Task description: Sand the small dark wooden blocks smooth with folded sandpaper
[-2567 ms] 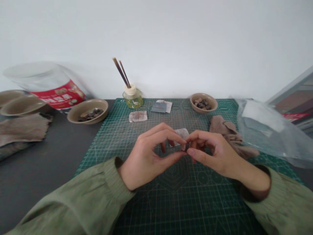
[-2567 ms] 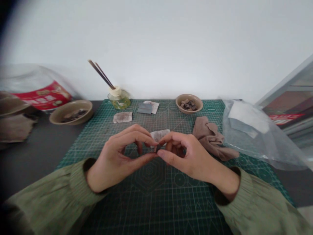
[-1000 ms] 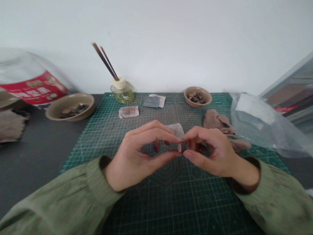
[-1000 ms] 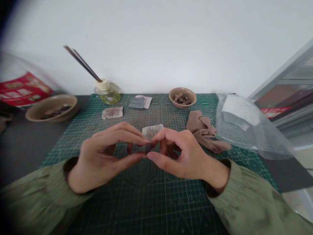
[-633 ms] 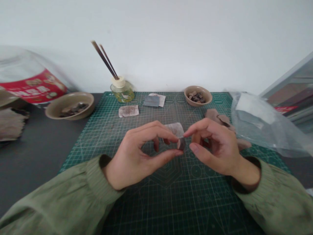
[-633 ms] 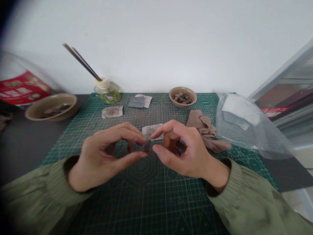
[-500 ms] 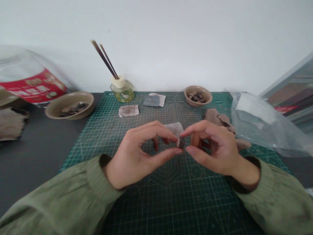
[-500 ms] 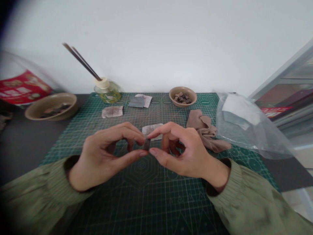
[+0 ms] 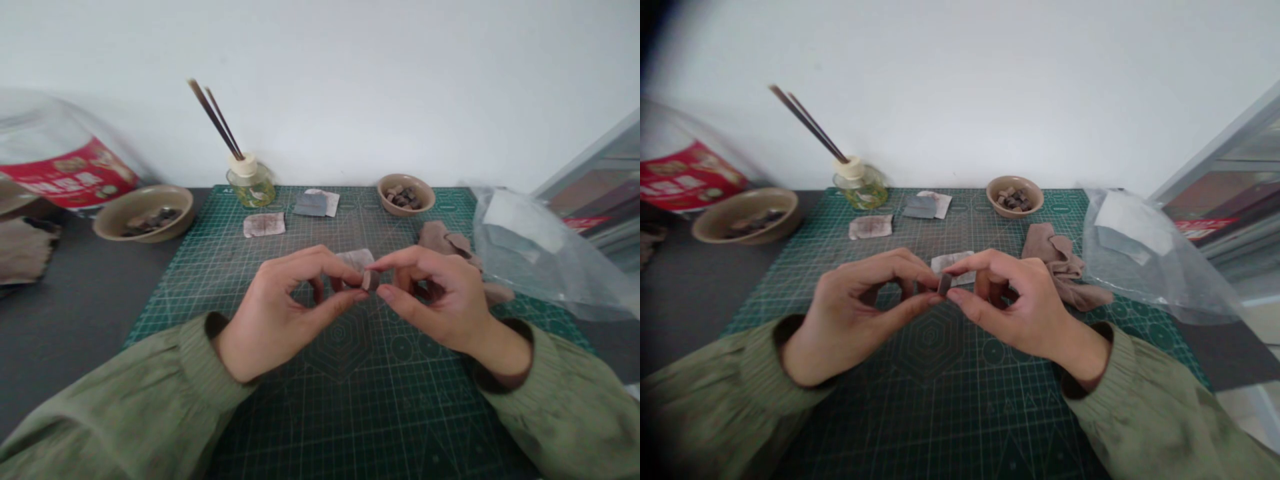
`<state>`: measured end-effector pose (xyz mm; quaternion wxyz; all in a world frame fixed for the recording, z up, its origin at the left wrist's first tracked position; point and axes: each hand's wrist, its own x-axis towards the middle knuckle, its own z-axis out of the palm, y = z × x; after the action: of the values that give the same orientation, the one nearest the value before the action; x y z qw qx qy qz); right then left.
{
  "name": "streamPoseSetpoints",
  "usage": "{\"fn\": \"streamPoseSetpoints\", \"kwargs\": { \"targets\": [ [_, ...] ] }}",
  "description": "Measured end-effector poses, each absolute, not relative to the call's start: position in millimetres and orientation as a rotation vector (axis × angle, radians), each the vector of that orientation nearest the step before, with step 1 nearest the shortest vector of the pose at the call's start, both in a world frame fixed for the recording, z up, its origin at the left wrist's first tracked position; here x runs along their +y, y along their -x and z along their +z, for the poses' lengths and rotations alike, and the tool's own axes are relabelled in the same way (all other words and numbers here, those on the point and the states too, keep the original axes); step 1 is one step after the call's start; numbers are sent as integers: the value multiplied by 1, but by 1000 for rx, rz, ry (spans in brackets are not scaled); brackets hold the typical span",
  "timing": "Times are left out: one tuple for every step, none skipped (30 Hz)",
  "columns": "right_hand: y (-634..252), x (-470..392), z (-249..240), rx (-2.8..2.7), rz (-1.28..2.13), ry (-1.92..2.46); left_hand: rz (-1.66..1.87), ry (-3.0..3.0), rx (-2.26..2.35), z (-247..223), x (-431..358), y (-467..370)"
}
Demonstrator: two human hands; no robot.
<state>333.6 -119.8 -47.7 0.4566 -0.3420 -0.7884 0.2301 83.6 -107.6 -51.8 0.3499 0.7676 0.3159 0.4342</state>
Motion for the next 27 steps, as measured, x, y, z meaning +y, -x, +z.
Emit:
{"fn": "streamPoseSetpoints", "kwargs": {
  "targets": [
    [-334, -120, -48, -1941, 579, 847, 1122, -1993, 817, -52, -108, -84],
    [-333, -120, -47, -1938, 592, 848, 1122, -1997, 815, -52, -108, -84],
    [-333, -120, -47, -1937, 606, 849, 1122, -2001, 814, -52, -108, -84],
    [-333, -120, -48, -1936, 622, 853, 1123, -2005, 814, -53, -108, -84],
    [-334, -120, -48, -1932, 636, 856, 1122, -2008, 815, -53, -108, -84],
    [-334, -120, -48, -1929, 650, 859, 1120, -2010, 817, -52, -108, -83],
    [-334, -120, -48, -1927, 664, 859, 1119, -2012, 819, -52, -108, -83],
    [-334, -120, -49, -1924, 674, 860, 1113, -2013, 822, -52, -108, -83],
    [-334, -120, -49, -1923, 679, 861, 1113, -2013, 822, -51, -108, -83],
    [-334, -120, -49, -1924, 680, 865, 1113, -2013, 823, -50, -108, -83],
    [-334, -119, -49, -1926, 679, 870, 1111, -2012, 823, -49, -108, -83],
    [-334, -119, -49, -1928, 677, 876, 1110, -2011, 824, -49, -108, -84],
    [-333, -119, -49, -1929, 676, 881, 1105, -2008, 830, -48, -108, -84],
    [-333, -119, -49, -1927, 679, 886, 1104, -2004, 839, -48, -108, -85],
    [-333, -119, -49, -1922, 688, 889, 1105, -1998, 850, -49, -109, -85],
    [-332, -118, -49, -1913, 701, 895, 1111, -1987, 864, -49, -109, -85],
    [-332, -118, -49, -1902, 720, 901, 1134, -1975, 866, -51, -109, -85],
    [-332, -118, -49, -1890, 745, 910, 1153, -1953, 878, -53, -109, -85],
    [-332, -118, -50, -1877, 774, 917, 1193, -1929, 880, -54, -109, -85],
    [-332, -118, -50, -1866, 804, 924, 1201, -1929, 878, -56, -109, -85],
    [-332, -118, -51, -1855, 835, 931, 1210, -1944, 869, -56, -108, -85],
    [-332, -118, -52, -1848, 866, 939, 1215, -1965, 852, -57, -107, -84],
    [-332, -117, -53, -1844, 895, 946, 1215, -1992, 832, -56, -107, -84],
    [-332, -117, -53, -1842, 923, 954, 1216, -2015, 813, -55, -106, -84],
    [-332, -117, -54, -1841, 951, 958, 1214, -2032, 797, -54, -106, -84],
    [-333, -117, -54, -1845, 976, 959, 1212, -2041, 789, -53, -105, -85],
    [-332, -116, -54, -1849, 998, 958, 1206, -2044, 787, -52, -105, -85]
  ]
}}
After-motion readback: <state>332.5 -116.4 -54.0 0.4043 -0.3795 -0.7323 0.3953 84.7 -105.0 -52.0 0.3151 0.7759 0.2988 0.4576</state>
